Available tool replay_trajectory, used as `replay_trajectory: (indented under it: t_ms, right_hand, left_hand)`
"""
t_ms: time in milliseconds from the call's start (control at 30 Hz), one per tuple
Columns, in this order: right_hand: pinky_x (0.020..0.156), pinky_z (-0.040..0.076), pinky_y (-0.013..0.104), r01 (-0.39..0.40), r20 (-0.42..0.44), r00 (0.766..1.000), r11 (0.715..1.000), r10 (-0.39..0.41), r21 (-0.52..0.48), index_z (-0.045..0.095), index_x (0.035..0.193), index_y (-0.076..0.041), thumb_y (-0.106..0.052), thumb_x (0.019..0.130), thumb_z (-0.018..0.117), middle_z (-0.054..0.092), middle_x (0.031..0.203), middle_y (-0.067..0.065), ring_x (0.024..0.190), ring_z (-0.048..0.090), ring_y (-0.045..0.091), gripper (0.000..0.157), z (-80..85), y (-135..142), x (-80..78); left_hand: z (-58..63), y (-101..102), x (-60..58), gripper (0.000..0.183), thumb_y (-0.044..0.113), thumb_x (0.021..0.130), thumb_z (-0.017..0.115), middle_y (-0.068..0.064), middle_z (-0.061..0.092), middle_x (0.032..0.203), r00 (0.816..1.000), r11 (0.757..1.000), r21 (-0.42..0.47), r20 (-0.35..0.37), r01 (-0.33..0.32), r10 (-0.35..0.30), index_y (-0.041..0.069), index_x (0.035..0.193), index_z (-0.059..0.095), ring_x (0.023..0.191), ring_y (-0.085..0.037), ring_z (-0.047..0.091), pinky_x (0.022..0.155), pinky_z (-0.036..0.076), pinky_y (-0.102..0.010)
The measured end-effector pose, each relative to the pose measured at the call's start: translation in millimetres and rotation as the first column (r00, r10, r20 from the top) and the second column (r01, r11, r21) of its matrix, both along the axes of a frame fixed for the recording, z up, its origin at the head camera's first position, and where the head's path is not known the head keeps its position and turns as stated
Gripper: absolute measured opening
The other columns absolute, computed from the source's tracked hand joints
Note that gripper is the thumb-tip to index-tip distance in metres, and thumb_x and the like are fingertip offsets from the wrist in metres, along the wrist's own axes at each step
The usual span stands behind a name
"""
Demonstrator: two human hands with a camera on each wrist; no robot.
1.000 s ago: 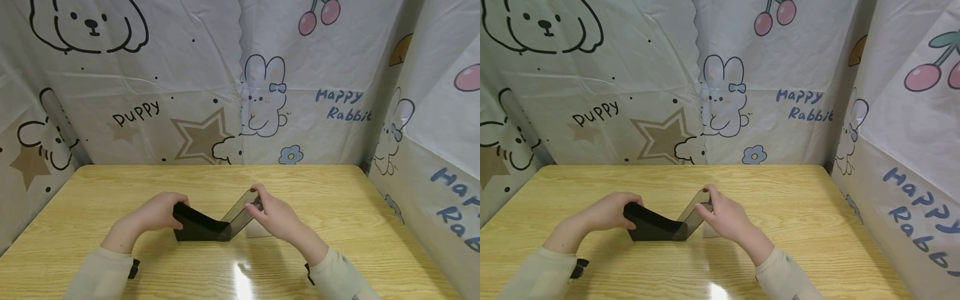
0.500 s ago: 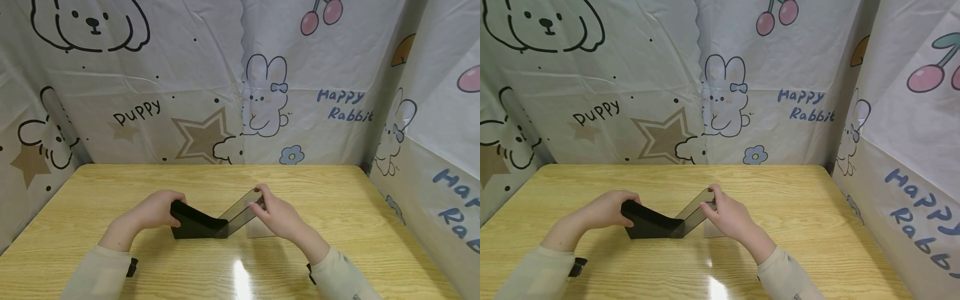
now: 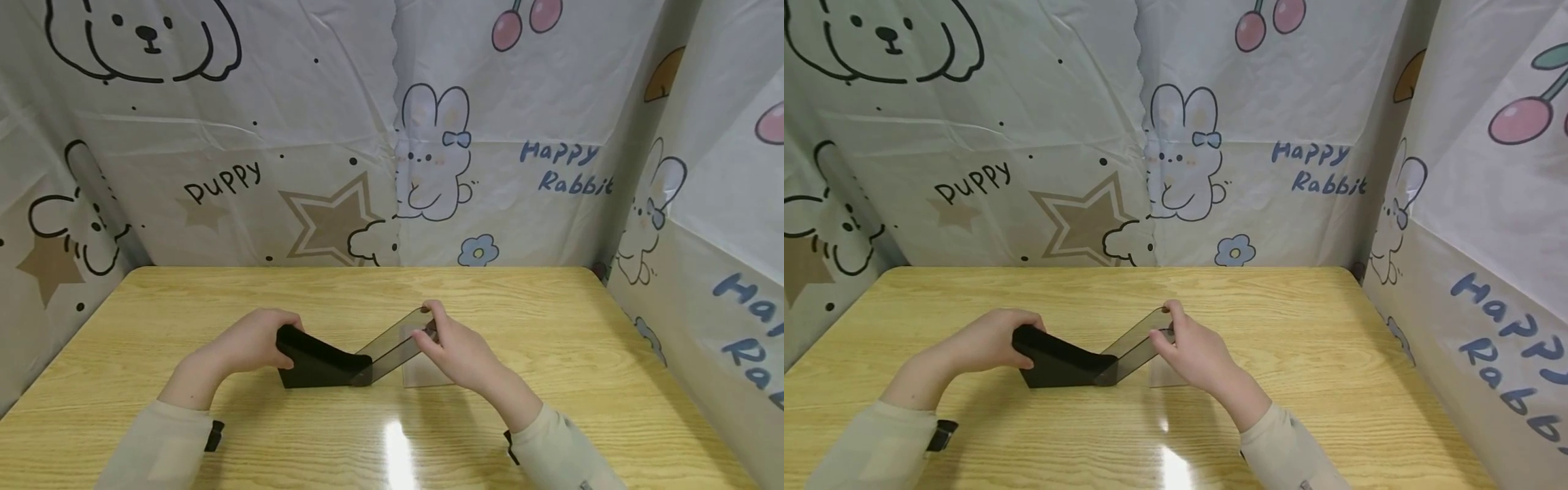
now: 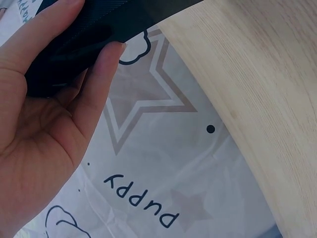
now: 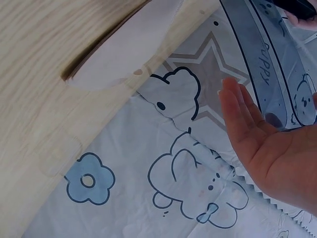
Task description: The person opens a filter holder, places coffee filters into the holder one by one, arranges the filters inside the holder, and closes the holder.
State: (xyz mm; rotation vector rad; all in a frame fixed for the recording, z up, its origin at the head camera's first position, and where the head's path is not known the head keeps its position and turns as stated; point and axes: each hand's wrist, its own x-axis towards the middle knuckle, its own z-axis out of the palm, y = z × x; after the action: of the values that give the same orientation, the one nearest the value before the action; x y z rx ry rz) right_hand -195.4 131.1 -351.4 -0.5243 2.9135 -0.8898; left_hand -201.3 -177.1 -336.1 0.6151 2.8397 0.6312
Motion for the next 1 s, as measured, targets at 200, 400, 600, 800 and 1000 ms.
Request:
replay_trajectory:
  t_ms: [200, 400, 600, 800, 1000]
  right_hand:
    - [0.069, 0.048, 0.032, 0.001, 0.008, 1.0, 1.0, -0.001, 0.012, 0.039, 0.132, -0.008, -0.033, 0.097, 0.047, 0.065, 0.101, 0.004, 0.084, 0.062, 0.014, 0.044, 0.4, 2, -0.3]
    - [0.069, 0.049, 0.032, -0.01, 0.009, 1.0, 0.999, 0.01, 0.044, 0.039, 0.132, -0.009, -0.038, 0.097, 0.046, 0.066, 0.1, 0.003, 0.084, 0.063, 0.014, 0.046, 3.1, 4, -0.3]
    - [0.076, 0.05, 0.04, -0.006, -0.008, 1.0, 0.999, 0.007, 0.044, 0.049, 0.129, -0.01, -0.042, 0.101, 0.033, 0.066, 0.106, 0.006, 0.092, 0.063, 0.02, 0.045, 8.6, 15, -8.3]
    - [0.065, 0.049, 0.035, 0.093, 0.009, 0.995, 0.984, -0.096, 0.151, 0.062, 0.111, -0.007, -0.033, 0.1, 0.041, 0.068, 0.098, 0.007, 0.079, 0.062, 0.017, 0.036, 4.4, 25, -26.8]
    - [0.067, 0.049, 0.038, 0.106, 0.089, 0.986, 0.934, -0.144, 0.34, 0.064, 0.107, -0.006, -0.03, 0.09, 0.058, 0.068, 0.101, 0.009, 0.082, 0.063, 0.021, 0.029, -11.3, 24, -44.4]
  left_hand:
    - [0.0, -1, 0.3, 0.03, 0.012, 0.067, 0.082, 0.0, 0.063, 0.092, 1.0, 1.0, -0.001, 0.012, -0.006, 0.006, 0.014, 0.089, 0.062, 0.078, -0.016, 0.053, 0.07, 0.047, -0.035]
    - [-1.6, -1, -1.6, 0.03, 0.011, 0.067, 0.082, 0.0, 0.063, 0.091, 1.0, 1.0, 0.002, 0.004, 0.004, -0.004, 0.014, 0.089, 0.062, 0.078, -0.015, 0.053, 0.07, 0.047, -0.035]
    - [-2.2, -1, -2.8, 0.03, 0.011, 0.067, 0.082, 0.0, 0.063, 0.09, 1.0, 1.0, -0.003, -0.003, 0.011, -0.011, 0.014, 0.088, 0.061, 0.078, -0.015, 0.053, 0.07, 0.047, -0.035]
    - [-1.0, -1, -2.0, 0.03, 0.01, 0.067, 0.082, 0.0, 0.063, 0.09, 1.0, 1.0, -0.004, 0.0, 0.002, -0.002, 0.014, 0.088, 0.061, 0.078, -0.016, 0.054, 0.071, 0.047, -0.035]
    - [-1.2, -1, -0.7, 0.03, 0.011, 0.067, 0.083, 0.0, 0.063, 0.09, 1.0, 1.0, -0.003, 0.005, -0.004, 0.004, 0.014, 0.088, 0.061, 0.079, -0.016, 0.054, 0.072, 0.048, -0.036]
